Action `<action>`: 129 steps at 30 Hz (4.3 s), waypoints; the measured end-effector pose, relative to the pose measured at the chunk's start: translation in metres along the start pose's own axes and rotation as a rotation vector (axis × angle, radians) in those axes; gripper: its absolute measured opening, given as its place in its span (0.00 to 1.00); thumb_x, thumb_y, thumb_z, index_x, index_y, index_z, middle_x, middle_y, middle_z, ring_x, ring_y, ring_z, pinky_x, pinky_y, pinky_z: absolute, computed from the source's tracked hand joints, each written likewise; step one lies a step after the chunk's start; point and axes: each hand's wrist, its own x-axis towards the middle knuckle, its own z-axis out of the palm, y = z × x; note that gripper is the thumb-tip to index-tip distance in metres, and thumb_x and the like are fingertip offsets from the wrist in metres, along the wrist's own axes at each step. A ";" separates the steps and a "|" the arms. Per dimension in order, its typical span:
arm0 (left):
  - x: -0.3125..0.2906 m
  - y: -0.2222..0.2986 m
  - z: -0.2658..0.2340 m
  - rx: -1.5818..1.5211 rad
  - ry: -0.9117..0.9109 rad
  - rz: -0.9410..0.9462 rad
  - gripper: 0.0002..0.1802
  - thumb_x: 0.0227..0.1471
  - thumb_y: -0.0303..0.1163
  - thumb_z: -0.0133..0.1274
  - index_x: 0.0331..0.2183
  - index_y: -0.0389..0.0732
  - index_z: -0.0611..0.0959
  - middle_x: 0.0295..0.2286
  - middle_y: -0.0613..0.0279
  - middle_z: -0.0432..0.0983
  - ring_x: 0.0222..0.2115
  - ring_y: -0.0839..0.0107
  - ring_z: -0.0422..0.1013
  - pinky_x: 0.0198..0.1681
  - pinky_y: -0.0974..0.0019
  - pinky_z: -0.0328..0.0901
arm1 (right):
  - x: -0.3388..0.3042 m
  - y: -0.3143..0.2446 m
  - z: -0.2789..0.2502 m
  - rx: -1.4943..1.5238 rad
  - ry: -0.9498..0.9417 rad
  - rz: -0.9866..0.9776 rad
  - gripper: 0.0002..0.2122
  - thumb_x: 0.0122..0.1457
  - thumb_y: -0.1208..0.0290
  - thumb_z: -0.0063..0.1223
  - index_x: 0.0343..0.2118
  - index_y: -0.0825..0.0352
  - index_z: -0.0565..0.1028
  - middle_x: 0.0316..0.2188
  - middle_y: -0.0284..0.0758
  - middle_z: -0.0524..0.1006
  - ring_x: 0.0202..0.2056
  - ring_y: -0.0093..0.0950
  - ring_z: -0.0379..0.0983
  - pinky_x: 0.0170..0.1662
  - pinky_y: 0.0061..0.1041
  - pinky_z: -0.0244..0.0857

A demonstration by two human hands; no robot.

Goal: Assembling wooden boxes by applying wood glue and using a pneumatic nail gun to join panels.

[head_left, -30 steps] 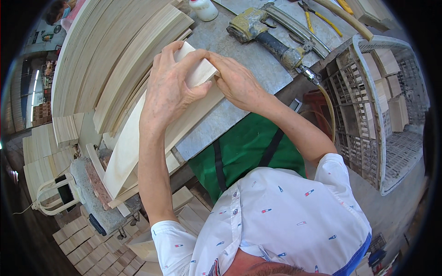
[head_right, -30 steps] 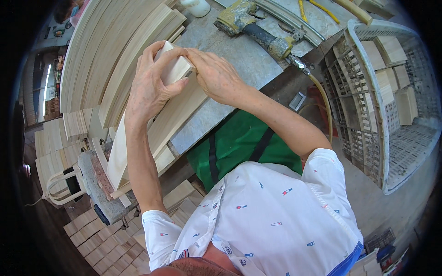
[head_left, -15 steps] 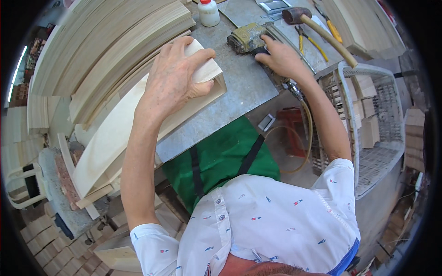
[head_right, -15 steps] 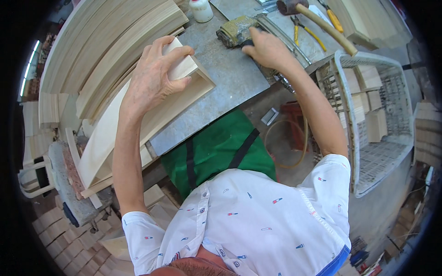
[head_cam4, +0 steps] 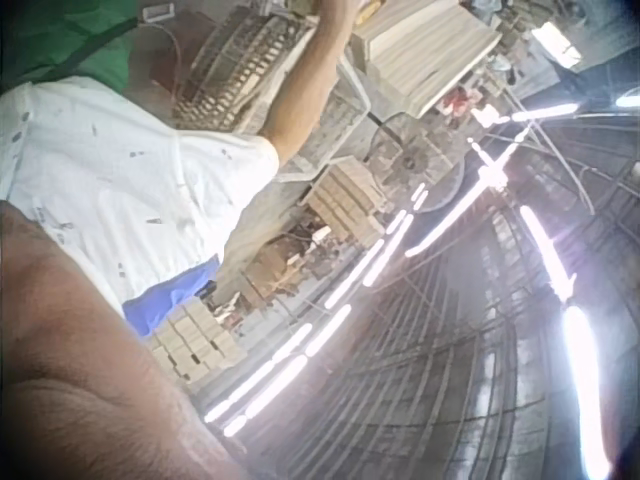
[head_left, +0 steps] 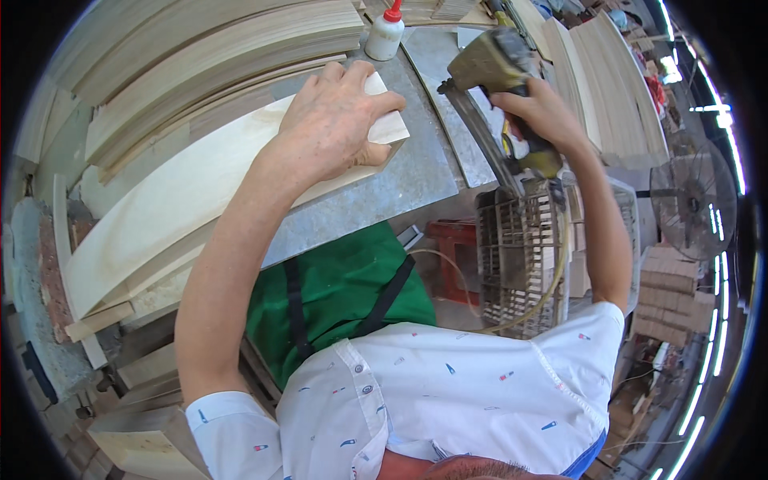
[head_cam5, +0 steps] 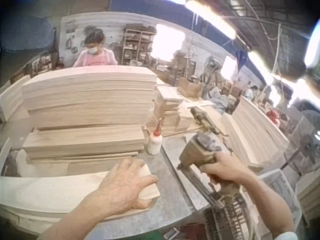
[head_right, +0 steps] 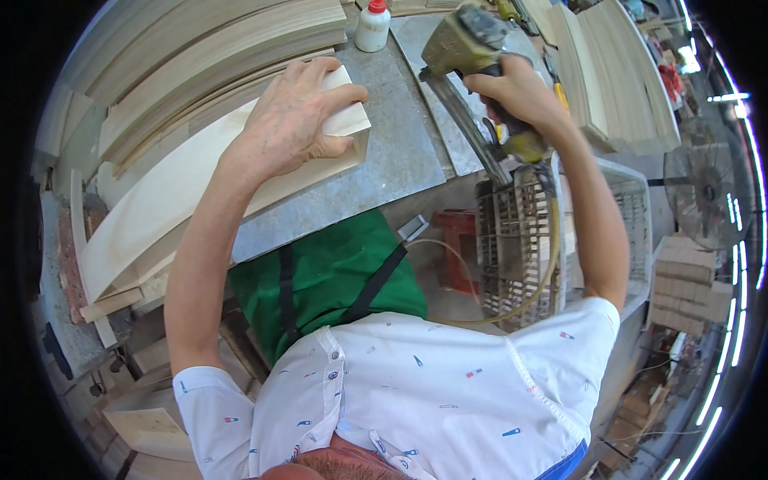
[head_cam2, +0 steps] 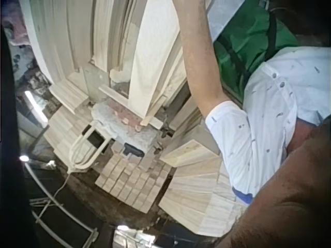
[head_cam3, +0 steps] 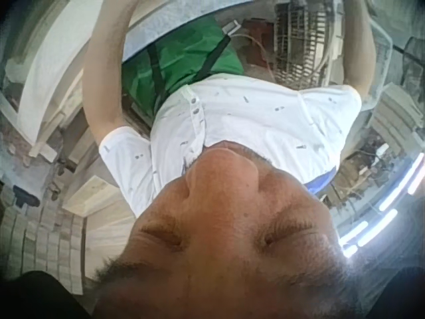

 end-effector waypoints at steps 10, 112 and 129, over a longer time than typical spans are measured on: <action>-0.001 -0.002 0.007 0.045 0.079 0.031 0.22 0.42 0.30 0.56 0.43 0.54 0.80 0.47 0.56 0.66 0.45 0.59 0.64 0.49 0.60 0.61 | -0.049 -0.094 -0.055 -0.176 -0.307 -0.224 0.12 0.49 0.65 0.59 0.26 0.71 0.74 0.13 0.28 0.70 0.14 0.16 0.66 0.17 0.16 0.59; 0.050 -0.034 -0.021 -1.036 -0.454 -0.739 0.18 0.48 0.34 0.59 0.41 0.34 0.79 0.31 0.63 0.76 0.30 0.78 0.70 0.37 0.74 0.65 | 0.030 0.057 0.039 0.043 -0.221 -0.247 0.10 0.47 0.75 0.48 0.25 0.81 0.69 0.21 0.55 0.72 0.27 0.44 0.73 0.34 0.36 0.68; 0.038 -0.057 -0.022 -0.774 -0.459 -0.585 0.23 0.44 0.49 0.57 0.31 0.36 0.82 0.24 0.59 0.76 0.25 0.71 0.70 0.31 0.66 0.63 | 0.015 -0.062 -0.046 -0.016 -0.209 -0.169 0.11 0.48 0.68 0.54 0.19 0.72 0.70 0.10 0.30 0.68 0.13 0.17 0.64 0.18 0.20 0.57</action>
